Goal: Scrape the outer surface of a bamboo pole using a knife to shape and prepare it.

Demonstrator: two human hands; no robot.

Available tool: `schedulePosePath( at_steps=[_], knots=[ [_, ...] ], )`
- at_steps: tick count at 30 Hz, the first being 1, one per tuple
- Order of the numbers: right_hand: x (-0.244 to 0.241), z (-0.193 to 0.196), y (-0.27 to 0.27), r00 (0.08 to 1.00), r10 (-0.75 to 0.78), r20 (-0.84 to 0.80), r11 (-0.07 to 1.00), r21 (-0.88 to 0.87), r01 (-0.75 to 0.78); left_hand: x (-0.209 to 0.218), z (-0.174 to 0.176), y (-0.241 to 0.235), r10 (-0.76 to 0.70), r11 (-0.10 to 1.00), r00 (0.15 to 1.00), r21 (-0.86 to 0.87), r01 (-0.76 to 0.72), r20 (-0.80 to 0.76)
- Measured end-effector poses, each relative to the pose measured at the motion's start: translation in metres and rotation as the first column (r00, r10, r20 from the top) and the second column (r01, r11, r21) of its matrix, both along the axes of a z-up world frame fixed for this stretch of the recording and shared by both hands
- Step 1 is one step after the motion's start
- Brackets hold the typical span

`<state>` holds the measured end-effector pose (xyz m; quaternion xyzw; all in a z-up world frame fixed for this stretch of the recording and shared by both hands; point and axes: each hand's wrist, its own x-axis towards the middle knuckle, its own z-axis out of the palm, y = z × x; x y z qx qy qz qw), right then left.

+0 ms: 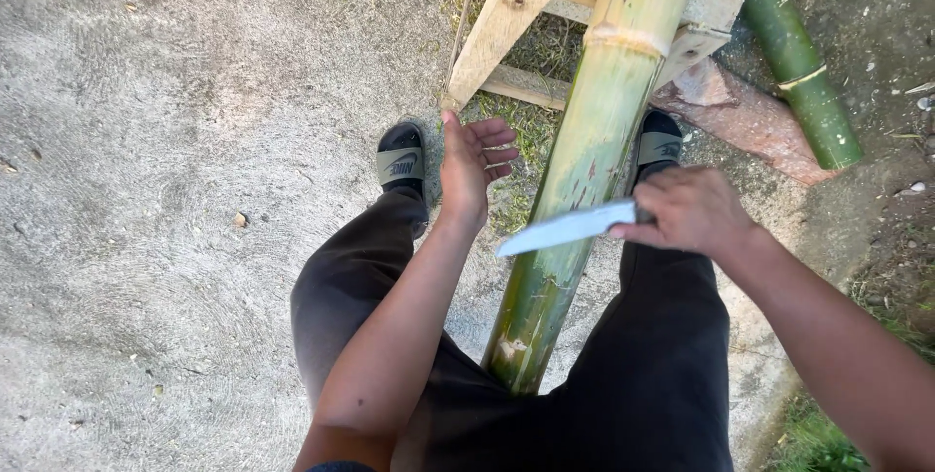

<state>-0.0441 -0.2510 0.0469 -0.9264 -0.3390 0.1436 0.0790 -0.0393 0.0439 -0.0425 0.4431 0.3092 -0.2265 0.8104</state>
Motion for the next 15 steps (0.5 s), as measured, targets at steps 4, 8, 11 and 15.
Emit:
schedulePosePath(
  at_steps=[4, 8, 11, 15],
  knots=[
    [0.005, -0.004, -0.009, 0.796, -0.601, -0.068, 0.788, 0.115, 0.605, -0.003, -0.003, 0.006, 0.069, 0.998, 0.998, -0.008, -0.069, 0.006],
    [-0.002, -0.01, -0.013, 0.999, 0.04, -0.012, 0.999, -0.026, -0.04, -0.001, 0.002, 0.007, 0.081, 0.996, 0.997, 0.031, -0.08, -0.003],
    [-0.002, -0.011, -0.023, 0.975, -0.223, 0.011, 0.972, -0.078, 0.223, -0.001, 0.002, 0.007, 0.088, 0.996, 0.996, 0.028, -0.089, 0.034],
    [0.001, -0.013, -0.019, 0.989, -0.148, -0.022, 0.987, -0.061, 0.147, 0.004, 0.002, 0.008, 0.095, 0.995, 0.995, 0.017, -0.095, 0.021]
  ],
)
